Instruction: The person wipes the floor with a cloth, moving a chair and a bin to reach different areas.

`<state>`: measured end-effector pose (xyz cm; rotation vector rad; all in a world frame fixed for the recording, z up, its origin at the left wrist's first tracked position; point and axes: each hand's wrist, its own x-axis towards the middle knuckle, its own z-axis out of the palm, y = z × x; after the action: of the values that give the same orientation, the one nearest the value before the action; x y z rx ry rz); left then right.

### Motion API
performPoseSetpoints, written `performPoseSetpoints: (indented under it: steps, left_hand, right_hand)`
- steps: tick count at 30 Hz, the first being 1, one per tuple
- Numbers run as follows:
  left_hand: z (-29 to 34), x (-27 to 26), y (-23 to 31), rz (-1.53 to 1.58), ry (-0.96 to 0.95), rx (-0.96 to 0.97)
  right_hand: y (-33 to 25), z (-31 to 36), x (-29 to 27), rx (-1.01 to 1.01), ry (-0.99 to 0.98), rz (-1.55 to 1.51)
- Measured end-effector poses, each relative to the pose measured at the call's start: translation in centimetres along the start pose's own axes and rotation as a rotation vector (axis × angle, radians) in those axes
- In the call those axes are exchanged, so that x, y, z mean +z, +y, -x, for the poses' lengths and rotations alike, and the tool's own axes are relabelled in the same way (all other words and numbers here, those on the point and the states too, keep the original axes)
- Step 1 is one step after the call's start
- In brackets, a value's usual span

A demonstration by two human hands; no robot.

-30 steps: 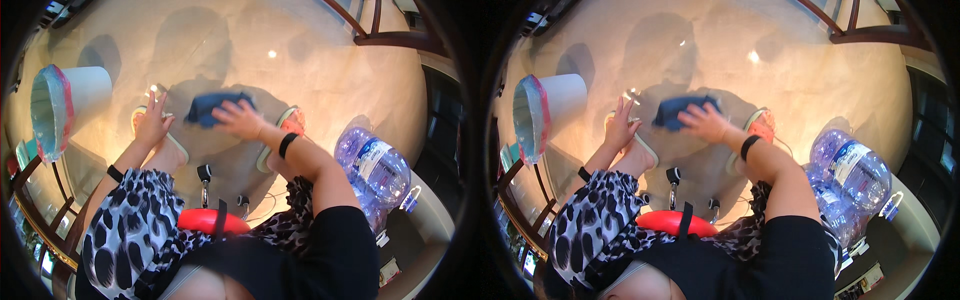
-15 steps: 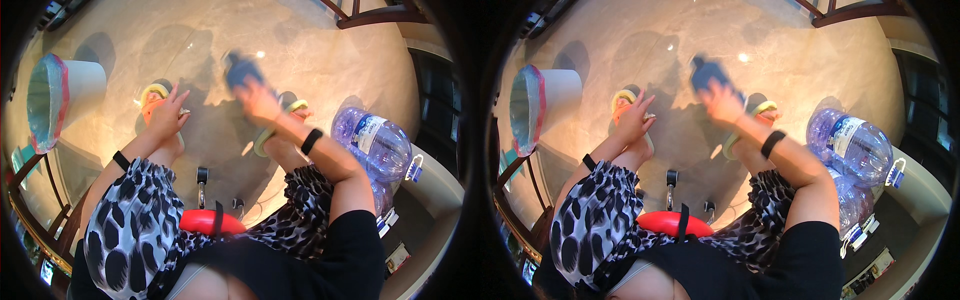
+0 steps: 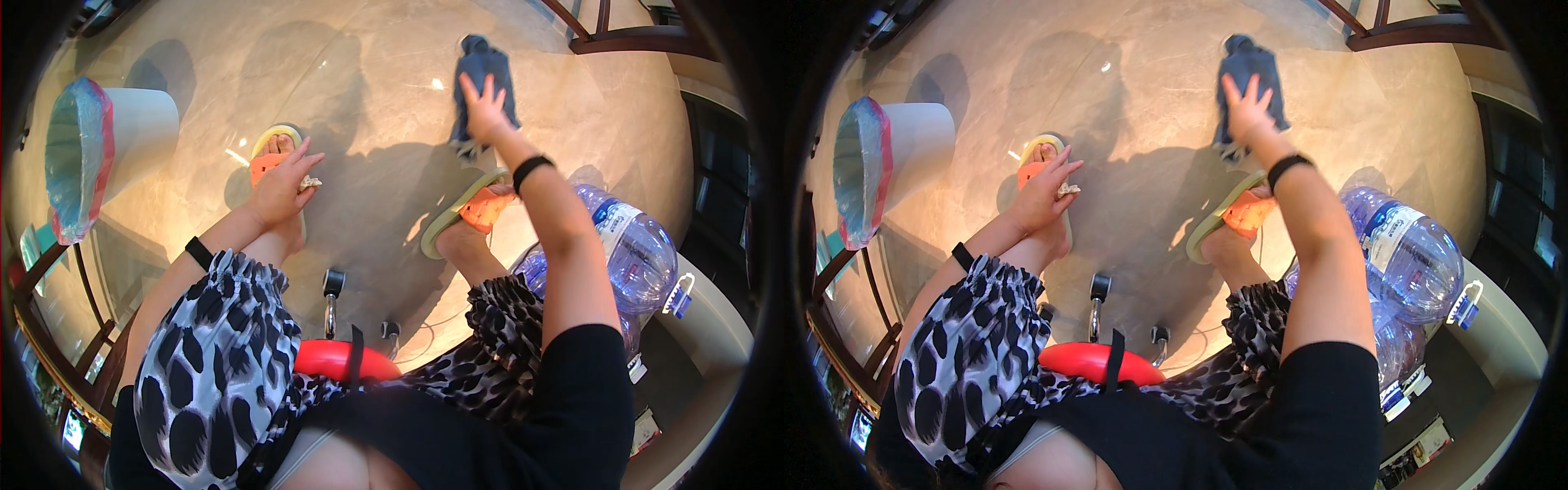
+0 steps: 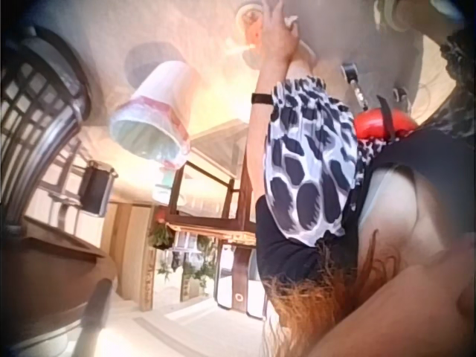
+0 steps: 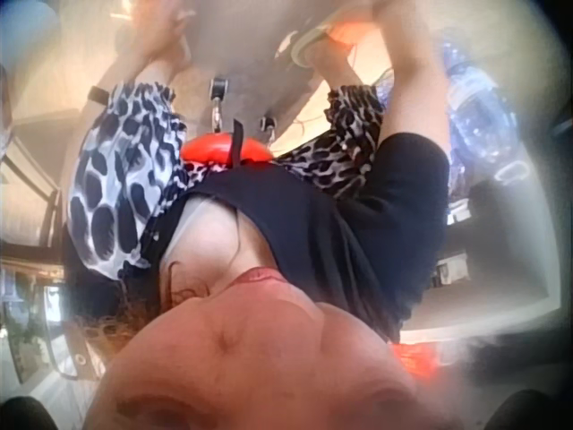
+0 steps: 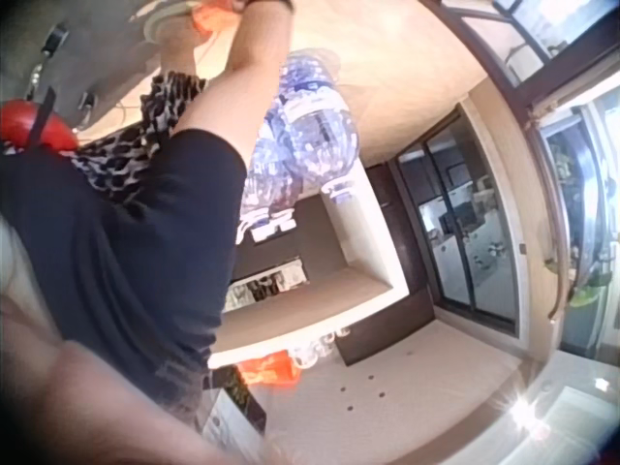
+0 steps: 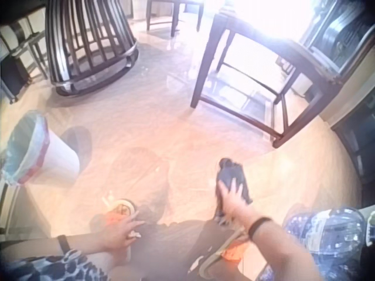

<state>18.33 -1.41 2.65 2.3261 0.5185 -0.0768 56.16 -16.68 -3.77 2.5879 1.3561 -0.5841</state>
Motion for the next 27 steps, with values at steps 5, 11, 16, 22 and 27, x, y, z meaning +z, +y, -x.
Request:
performPoseSetpoints:
  steps: [5, 11, 16, 22, 27]
  left_hand:
    - [-0.2, 0.2, -0.8, 0.0, -0.024, -0.019]
    - [0.0, 0.1, -2.1, 0.014, -0.036, -0.034]
    - [-0.1, -1.7, -2.2, -0.097, 0.06, -0.003]
    - [1.0, -7.0, -1.0, -0.007, 0.307, -0.075]
    - [2.8, -9.8, 1.4, 0.066, 0.351, -0.113]
  right_hand:
    - [4.9, -5.1, -7.3, 0.038, 0.148, -0.001]
    - [6.0, -0.1, -15.1, -0.126, 0.365, -0.101]
    - [7.9, 10.1, -17.4, -0.062, 0.443, -0.249]
    - [7.5, 23.3, -8.4, 0.137, 0.639, -0.631]
    - [4.9, 32.7, 2.7, 0.545, 0.638, -0.912]
